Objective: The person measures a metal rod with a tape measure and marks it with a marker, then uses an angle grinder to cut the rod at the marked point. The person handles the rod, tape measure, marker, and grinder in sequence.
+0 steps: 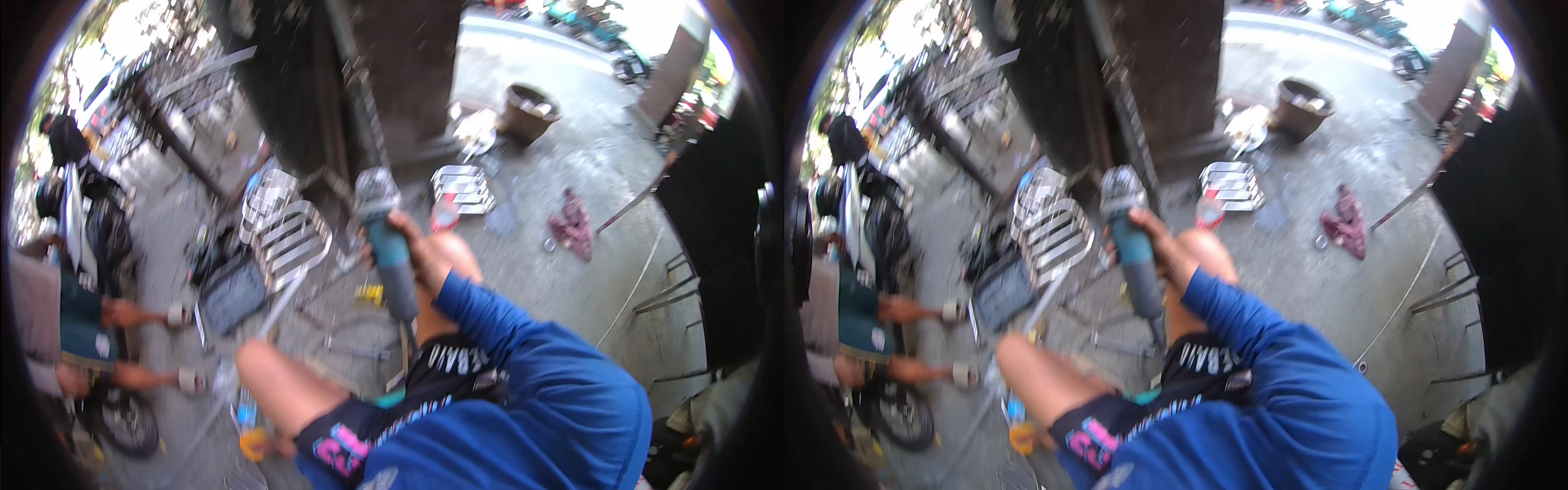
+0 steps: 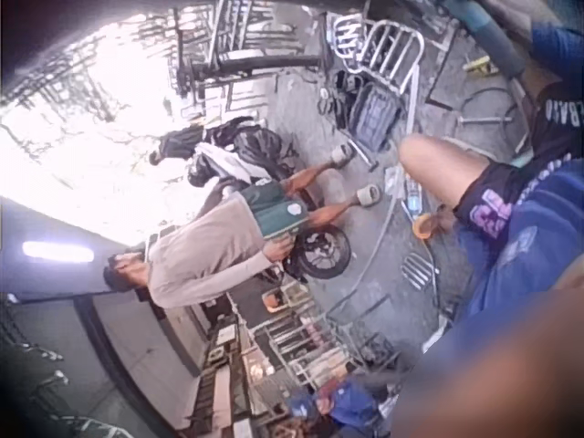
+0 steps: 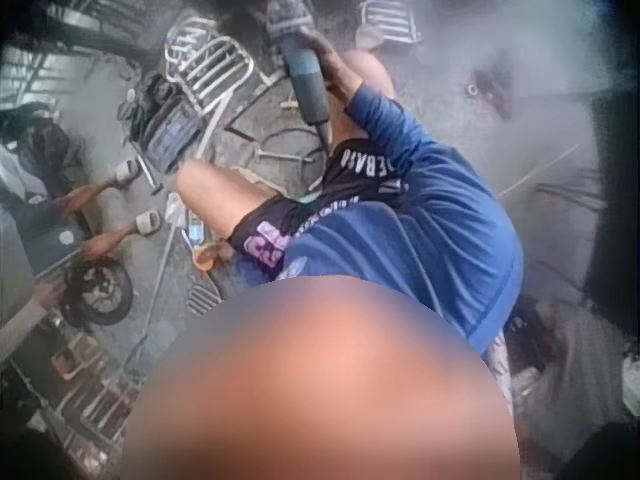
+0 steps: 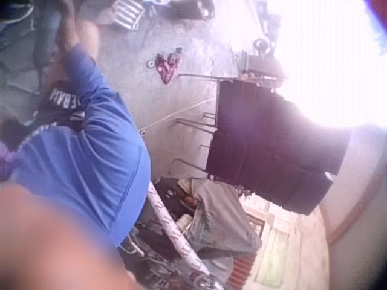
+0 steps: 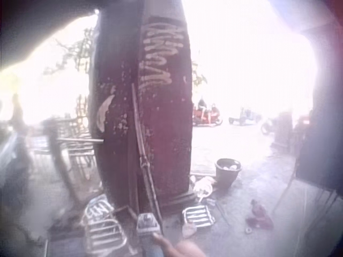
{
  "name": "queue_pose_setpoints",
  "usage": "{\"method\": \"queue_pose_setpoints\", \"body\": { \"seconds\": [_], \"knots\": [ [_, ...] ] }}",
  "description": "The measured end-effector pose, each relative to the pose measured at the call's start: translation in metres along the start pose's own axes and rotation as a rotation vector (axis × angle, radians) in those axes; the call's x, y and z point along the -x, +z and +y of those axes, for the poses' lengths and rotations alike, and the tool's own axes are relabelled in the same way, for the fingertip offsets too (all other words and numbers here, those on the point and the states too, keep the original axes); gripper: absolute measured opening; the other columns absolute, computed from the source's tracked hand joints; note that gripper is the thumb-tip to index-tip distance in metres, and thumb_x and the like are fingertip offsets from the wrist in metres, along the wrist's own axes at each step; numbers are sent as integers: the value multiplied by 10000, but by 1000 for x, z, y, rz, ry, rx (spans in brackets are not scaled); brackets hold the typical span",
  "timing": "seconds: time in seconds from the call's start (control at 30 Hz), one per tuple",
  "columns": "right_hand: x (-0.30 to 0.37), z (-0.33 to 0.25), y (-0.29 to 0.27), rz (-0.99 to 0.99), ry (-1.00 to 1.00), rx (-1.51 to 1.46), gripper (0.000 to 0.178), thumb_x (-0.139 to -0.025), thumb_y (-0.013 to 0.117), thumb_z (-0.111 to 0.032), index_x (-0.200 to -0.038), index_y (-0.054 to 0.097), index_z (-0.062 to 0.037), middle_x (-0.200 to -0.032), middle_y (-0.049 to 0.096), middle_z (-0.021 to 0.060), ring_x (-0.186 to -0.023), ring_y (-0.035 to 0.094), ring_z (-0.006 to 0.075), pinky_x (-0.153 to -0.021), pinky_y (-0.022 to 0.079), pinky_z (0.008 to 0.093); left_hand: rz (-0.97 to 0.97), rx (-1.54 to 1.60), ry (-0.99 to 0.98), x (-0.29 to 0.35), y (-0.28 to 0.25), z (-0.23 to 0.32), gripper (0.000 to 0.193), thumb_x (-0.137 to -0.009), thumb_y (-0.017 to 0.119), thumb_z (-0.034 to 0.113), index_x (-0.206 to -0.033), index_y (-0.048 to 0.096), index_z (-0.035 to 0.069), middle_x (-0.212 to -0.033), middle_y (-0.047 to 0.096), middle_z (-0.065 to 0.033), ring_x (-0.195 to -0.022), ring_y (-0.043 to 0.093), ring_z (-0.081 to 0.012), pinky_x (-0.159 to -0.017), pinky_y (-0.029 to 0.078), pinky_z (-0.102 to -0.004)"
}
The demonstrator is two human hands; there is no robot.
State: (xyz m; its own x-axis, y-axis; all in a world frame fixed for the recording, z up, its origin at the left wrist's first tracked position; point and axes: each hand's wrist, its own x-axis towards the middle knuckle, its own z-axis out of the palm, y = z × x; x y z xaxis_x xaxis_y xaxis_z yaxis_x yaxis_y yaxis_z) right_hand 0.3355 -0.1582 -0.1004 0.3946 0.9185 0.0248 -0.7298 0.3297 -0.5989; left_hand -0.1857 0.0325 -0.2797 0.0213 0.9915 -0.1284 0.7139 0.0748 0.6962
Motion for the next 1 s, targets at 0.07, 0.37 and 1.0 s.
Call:
{"method": "queue_pose_setpoints", "body": {
  "seconds": [0.07, 0.37, 1.0],
  "knots": [
    [3, 13, 0, -31, 12, -100, 750, -977, 681, -627, -1408, 527, -32, -1143, 666, 140, -893, 732, 257, -732, 665, 457, 125, 341, 35, -8, -55, 54, 470, -1113, 533, 477, -1168, 681, 34, -940, 533, -29, -792, 470, -109, -690, 373, -288],
    [-1, 67, 26, -211, 300, -78, 1027, -850, 562, -868, -1427, 512, -20, -1053, 710, 152, -825, 749, 282, -741, 677, 458, -1351, 390, 618, 44, -12, 407, 518, -1131, 505, 450, -762, 567, 91, -669, 493, -10, -596, 463, -96, -569, 374, -265],
    [-13, 79, 27, -102, 297, -175, 1047, -800, 585, -891, -1345, 571, 2, -1095, 683, 113, -915, 735, 235, -790, 668, 430, -1395, 279, 174, -2, 34, 439, 626, -1050, 624, 542, -597, 455, 144, -522, 460, -2, -432, 398, -82, -413, 283, -251]
  ]
}}
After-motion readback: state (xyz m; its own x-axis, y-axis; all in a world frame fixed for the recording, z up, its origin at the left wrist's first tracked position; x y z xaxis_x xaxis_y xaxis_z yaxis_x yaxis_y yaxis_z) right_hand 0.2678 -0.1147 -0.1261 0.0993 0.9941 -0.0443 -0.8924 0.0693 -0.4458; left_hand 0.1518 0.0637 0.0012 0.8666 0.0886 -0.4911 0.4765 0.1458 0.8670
